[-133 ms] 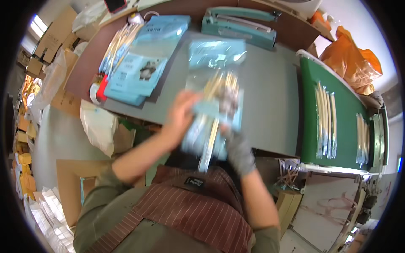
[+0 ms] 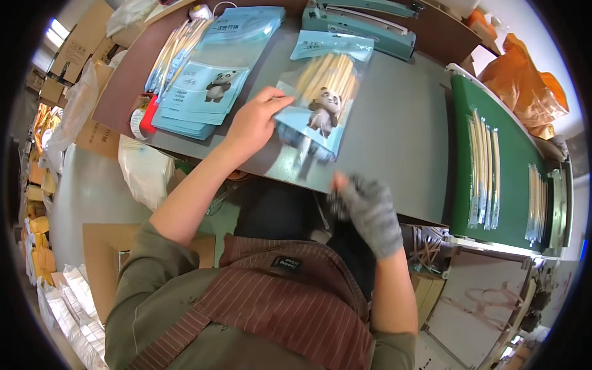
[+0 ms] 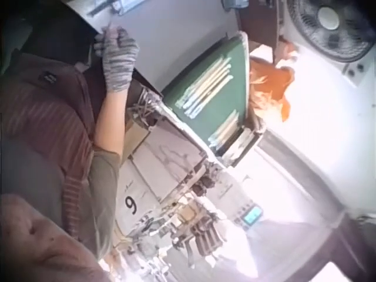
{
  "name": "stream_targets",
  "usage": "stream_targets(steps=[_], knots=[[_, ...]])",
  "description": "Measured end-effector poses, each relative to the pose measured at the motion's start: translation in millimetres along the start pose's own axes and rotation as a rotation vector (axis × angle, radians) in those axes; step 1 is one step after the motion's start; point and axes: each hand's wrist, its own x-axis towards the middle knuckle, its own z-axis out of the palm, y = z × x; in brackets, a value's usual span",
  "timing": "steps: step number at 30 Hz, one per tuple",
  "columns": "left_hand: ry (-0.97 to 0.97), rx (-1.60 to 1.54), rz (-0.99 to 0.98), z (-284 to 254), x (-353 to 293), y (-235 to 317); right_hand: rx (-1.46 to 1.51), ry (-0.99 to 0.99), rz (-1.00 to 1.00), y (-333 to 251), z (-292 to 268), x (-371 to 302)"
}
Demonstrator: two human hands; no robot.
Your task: Manually sorting bundles of chopsticks into plastic sleeves and placing the final packaged items into shipping boxes.
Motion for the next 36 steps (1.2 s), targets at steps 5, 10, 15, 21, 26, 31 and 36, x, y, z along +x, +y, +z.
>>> stream_targets(steps=[5, 10, 15, 21, 26, 31, 36], knots=[[0.269, 0.076, 0.008, 1, 4, -34, -0.182, -0.466, 0.423, 82, 21, 29], [0.218, -0.276, -0.133, 20, 1, -39, -0.460, -0.225, 0.146, 232, 46, 92], [0.002, -0.099, -0.117, 10, 16, -30, -0.389, -0.380, 0.069, 251, 83, 151], [-0.182, -0.064, -0.231, 3, 25, -21, -0.242, -0.476, -0.026, 269, 150, 219], [-0.144, -0.212, -0.343, -8, 7, -25, -0.182, -0.491, -0.067, 283, 190, 248], [-0.308, -0.122, -0.279, -9, 30, -22, -0.229, -0.567, -0.160, 286, 205, 275], [-0.227, -0.173, -0.212, -7, 24, -30, -0.308, -0.679, -0.298, 267, 219, 281]])
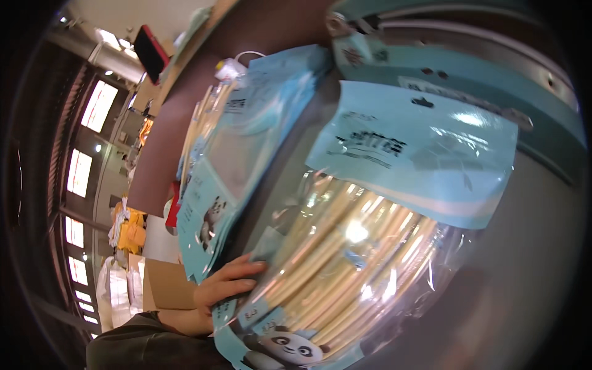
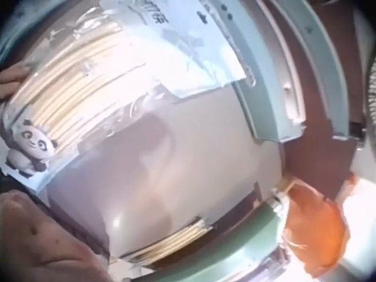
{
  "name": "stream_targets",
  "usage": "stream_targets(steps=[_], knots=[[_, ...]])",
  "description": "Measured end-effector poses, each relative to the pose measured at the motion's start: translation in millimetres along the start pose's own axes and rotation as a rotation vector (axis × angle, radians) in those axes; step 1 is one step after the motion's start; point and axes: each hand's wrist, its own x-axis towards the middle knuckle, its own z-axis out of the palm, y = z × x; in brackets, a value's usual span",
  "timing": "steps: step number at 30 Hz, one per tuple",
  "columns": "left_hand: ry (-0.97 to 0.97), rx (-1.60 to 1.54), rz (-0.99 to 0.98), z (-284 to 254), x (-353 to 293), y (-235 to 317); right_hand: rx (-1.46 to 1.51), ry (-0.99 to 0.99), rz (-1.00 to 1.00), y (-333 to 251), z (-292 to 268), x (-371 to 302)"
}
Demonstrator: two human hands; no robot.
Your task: Manually sorting bundles of chopsticks into plastic sleeves and placing the final packaged items into shipping boxes.
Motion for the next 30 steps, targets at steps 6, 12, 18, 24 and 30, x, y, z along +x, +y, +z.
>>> stream_targets(steps=[6, 12, 18, 24, 30], knots=[[0.026, -0.078, 0.058, 2, 2, 2, -0.168, -0.044, -0.066, -25, -22, -15], [0.107, -0.049, 0.121, 13, -9, -5, -0.380, -0.054, 0.013, -59, -51, -93], [0.245, 0.079, 0.248, 13, -21, -5, -0.531, -0.011, 0.201, -121, -47, -198], [0.395, 0.173, 0.437, 21, -25, 15, 0.111, 0.104, 0.505, -251, -56, -373], [0.339, 0.145, 0.429, 18, -19, 49, -0.030, 0.506, 0.211, -319, -82, -367]])
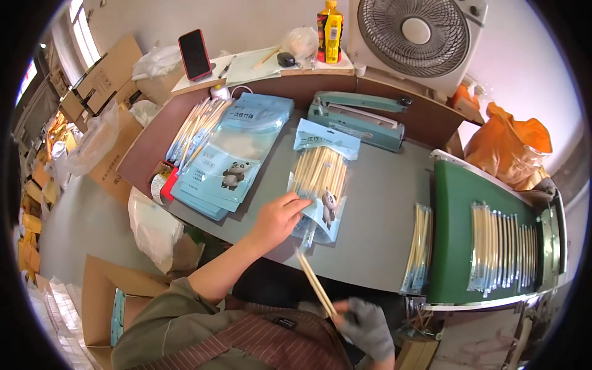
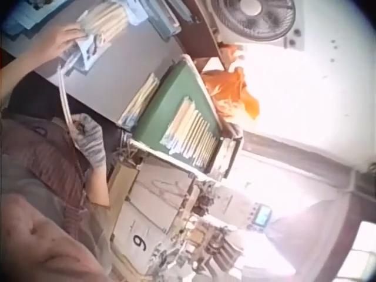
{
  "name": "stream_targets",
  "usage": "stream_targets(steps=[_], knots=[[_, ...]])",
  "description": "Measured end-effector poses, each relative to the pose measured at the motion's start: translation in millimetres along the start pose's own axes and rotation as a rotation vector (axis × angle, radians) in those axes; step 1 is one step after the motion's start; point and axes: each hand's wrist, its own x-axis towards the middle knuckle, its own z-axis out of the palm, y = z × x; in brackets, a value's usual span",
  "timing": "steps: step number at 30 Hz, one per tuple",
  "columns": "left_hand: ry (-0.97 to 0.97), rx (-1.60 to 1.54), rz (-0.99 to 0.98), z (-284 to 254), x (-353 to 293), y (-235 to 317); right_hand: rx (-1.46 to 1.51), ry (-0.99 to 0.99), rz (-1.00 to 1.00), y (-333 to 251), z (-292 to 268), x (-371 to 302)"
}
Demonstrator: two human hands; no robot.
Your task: Manually sorting bundles of chopsticks into plastic sleeves and placing the final packaged items into shipping boxes.
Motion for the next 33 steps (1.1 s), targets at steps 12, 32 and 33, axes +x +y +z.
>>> stream_targets(steps=[12, 32, 33], knots=[[-0.010, 0.232, -0.176, -5, -58, -1, 0.090, 0.602, -0.087, 46, 38, 151], [-0.416, -0.348, -0.319, -170, 144, 58, -0.120, 0.472, -0.242, -175, -116, 79], [-0.471, -0.403, -0.428, -168, 146, 55, -0.185, 0.409, -0.212, -168, -119, 86]])
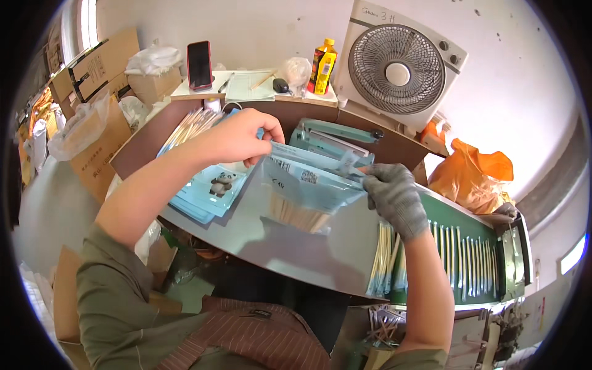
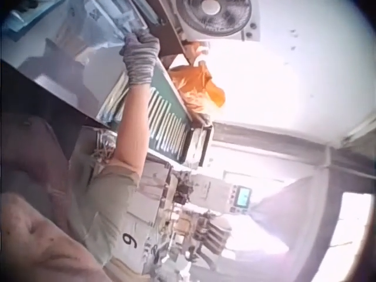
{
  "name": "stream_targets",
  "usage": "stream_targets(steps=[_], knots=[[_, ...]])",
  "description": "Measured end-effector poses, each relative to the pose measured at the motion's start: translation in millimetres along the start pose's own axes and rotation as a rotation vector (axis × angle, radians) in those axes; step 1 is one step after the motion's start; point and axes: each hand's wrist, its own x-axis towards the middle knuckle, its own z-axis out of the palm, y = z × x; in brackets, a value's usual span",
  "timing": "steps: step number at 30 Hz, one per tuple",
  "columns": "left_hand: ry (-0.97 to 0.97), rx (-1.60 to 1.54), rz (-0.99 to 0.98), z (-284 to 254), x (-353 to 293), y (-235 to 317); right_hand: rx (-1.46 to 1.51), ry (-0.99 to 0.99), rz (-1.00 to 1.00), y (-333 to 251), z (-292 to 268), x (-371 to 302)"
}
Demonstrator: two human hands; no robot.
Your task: Manually sorting bundles of chopsticks into plastic sleeves and placing the final packaged items into shipping boxes.
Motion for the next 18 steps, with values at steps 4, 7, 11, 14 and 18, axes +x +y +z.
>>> stream_targets(steps=[4, 7, 11, 14, 18], knots=[[0.290, 0.342, 0.416, 5, 1, -2, -0.029, 0.133, -0.186, 0, -7, 13], [0.243, 0.228, 0.287, 5, 9, -11, 0.034, -0.003, -0.050, 16, -1, 24], [0.152, 0.114, 0.067, 3, 24, -19, -0.001, -0.053, -0.084, 25, 6, 46], [0.243, 0.113, 0.202, 7, 25, -8, 0.052, 0.018, -0.082, 20, -3, 48], [0.074, 0.061, -0.093, -4, 42, -9, -0.071, -0.101, 0.095, 21, 4, 81]])
